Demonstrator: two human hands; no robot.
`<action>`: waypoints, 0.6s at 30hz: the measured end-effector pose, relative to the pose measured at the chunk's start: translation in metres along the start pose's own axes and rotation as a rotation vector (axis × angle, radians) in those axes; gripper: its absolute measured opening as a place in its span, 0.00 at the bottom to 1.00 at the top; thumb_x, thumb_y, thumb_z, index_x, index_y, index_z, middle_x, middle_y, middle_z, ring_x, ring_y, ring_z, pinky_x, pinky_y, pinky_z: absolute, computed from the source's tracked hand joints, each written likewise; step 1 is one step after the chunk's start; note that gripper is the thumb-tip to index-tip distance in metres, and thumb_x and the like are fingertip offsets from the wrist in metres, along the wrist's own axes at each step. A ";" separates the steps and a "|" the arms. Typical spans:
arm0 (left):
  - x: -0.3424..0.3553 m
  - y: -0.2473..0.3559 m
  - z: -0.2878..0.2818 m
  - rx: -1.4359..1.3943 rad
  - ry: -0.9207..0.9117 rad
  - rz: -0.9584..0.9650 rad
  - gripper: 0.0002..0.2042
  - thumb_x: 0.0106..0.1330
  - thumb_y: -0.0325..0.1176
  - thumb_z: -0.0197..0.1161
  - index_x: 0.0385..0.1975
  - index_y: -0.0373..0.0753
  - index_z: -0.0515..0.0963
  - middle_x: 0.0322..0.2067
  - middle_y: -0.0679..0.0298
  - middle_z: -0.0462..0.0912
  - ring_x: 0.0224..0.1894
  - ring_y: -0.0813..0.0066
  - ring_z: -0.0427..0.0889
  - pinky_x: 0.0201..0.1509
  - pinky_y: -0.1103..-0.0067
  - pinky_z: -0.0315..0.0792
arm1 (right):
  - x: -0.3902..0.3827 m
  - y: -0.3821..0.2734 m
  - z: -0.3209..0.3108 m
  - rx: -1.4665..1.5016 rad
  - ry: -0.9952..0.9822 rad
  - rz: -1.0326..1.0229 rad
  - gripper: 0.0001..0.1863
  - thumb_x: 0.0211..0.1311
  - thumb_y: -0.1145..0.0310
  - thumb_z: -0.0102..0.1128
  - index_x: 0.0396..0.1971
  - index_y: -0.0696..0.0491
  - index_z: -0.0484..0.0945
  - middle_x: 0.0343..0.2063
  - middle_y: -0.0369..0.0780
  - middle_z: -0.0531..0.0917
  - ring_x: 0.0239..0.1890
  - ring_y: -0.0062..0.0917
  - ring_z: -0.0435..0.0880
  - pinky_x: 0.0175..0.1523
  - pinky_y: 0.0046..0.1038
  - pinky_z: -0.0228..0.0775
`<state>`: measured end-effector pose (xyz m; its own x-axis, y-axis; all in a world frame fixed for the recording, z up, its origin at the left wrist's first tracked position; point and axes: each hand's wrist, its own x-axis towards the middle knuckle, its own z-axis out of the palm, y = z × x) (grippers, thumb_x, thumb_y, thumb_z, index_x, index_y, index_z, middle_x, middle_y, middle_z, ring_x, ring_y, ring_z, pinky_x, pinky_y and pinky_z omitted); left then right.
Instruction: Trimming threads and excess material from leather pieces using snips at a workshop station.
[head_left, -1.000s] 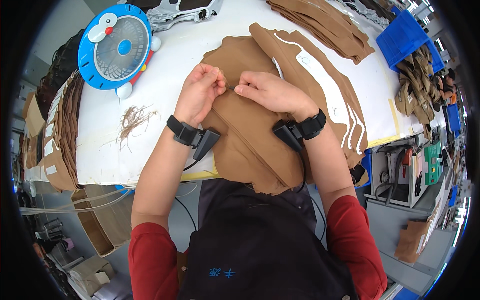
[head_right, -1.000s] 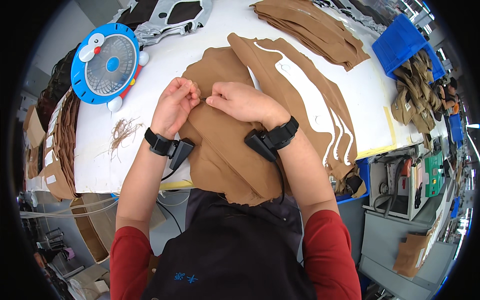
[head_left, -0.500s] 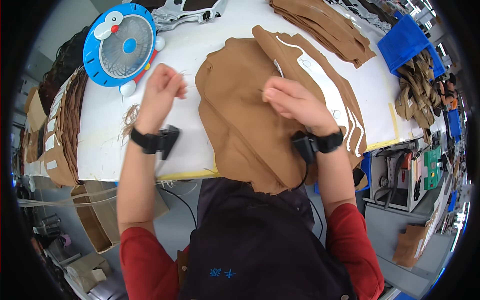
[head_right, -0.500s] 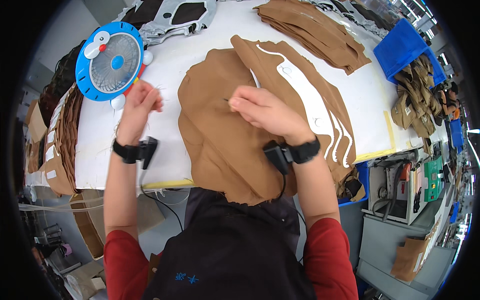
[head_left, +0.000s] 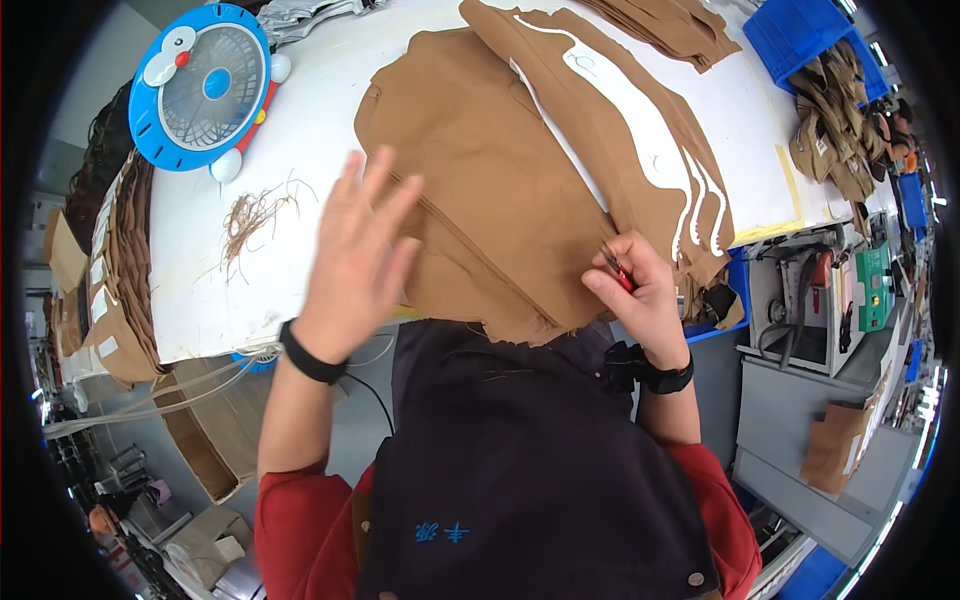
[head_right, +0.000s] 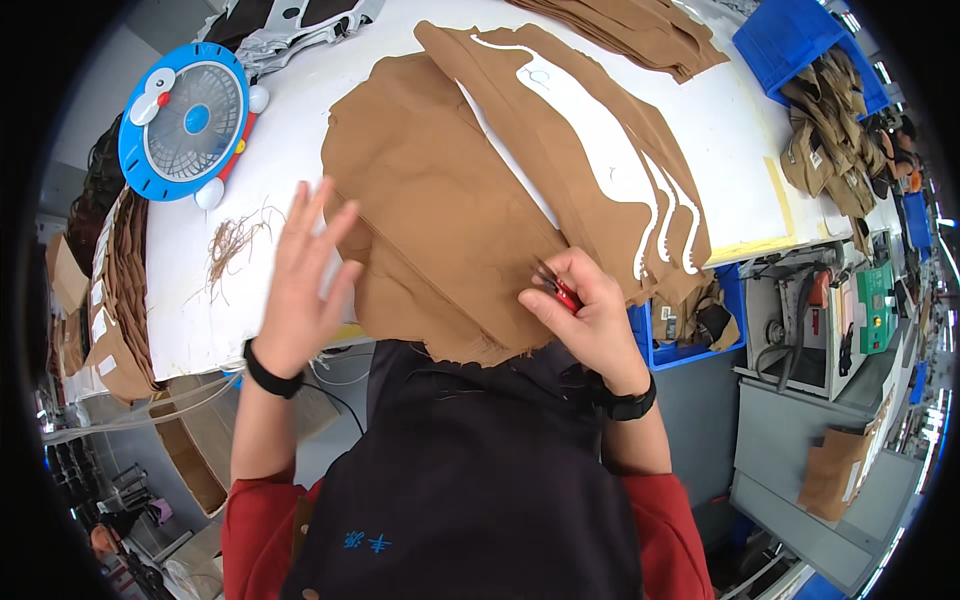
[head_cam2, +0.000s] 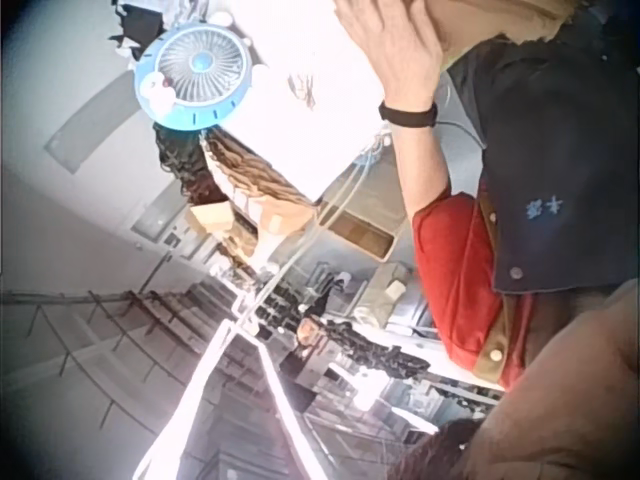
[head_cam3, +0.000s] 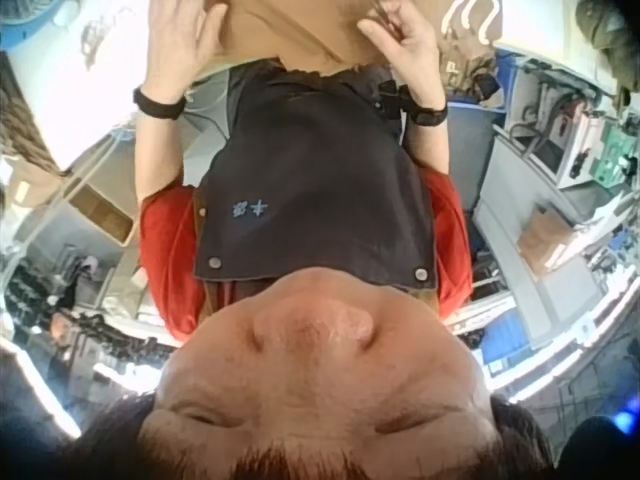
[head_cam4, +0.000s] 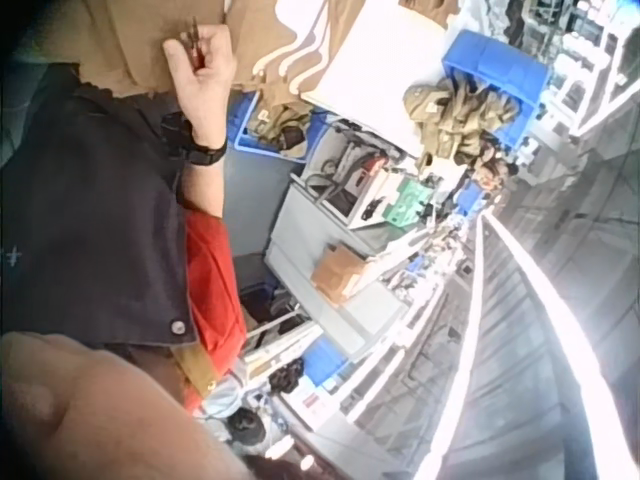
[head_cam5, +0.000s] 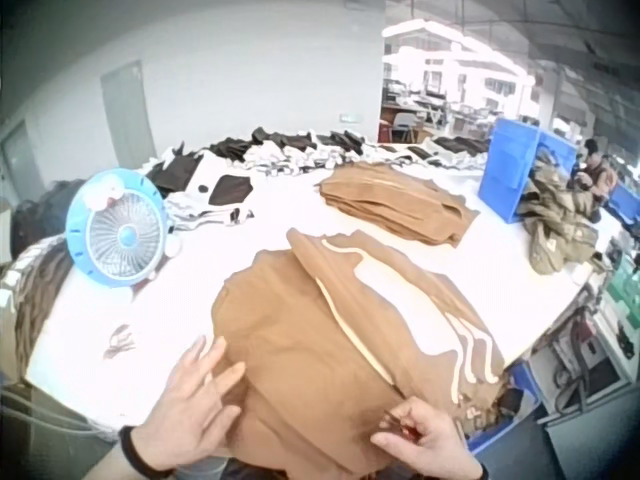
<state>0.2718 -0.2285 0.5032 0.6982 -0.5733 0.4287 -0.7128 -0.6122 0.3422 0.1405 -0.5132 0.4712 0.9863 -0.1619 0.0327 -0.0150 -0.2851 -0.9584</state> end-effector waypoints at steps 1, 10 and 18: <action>0.005 0.014 0.006 -0.025 -0.050 0.031 0.21 0.64 0.28 0.62 0.58 0.40 0.74 0.62 0.53 0.71 0.69 0.53 0.62 0.70 0.61 0.59 | -0.004 0.006 0.002 0.091 0.052 0.023 0.10 0.60 0.72 0.69 0.35 0.54 0.74 0.21 0.25 0.69 0.24 0.09 0.62 0.31 0.15 0.57; 0.006 0.004 0.035 -0.106 -0.183 0.197 0.12 0.64 0.30 0.65 0.46 0.41 0.81 0.53 0.63 0.82 0.66 0.56 0.70 0.72 0.55 0.57 | -0.008 0.012 0.006 0.210 0.132 0.009 0.06 0.65 0.73 0.63 0.34 0.55 0.73 0.19 0.25 0.68 0.23 0.07 0.59 0.29 0.15 0.53; 0.014 0.038 0.027 -0.207 -0.184 0.220 0.07 0.52 0.22 0.68 0.29 0.39 0.79 0.31 0.65 0.77 0.42 0.62 0.76 0.56 0.66 0.69 | 0.006 -0.005 0.006 0.038 0.052 0.032 0.09 0.70 0.68 0.56 0.40 0.58 0.74 0.25 0.33 0.73 0.30 0.14 0.69 0.36 0.20 0.65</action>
<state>0.2566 -0.2745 0.4995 0.5134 -0.7791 0.3596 -0.8325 -0.3506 0.4289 0.1474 -0.5073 0.4749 0.9755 -0.2192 0.0160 -0.0387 -0.2428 -0.9693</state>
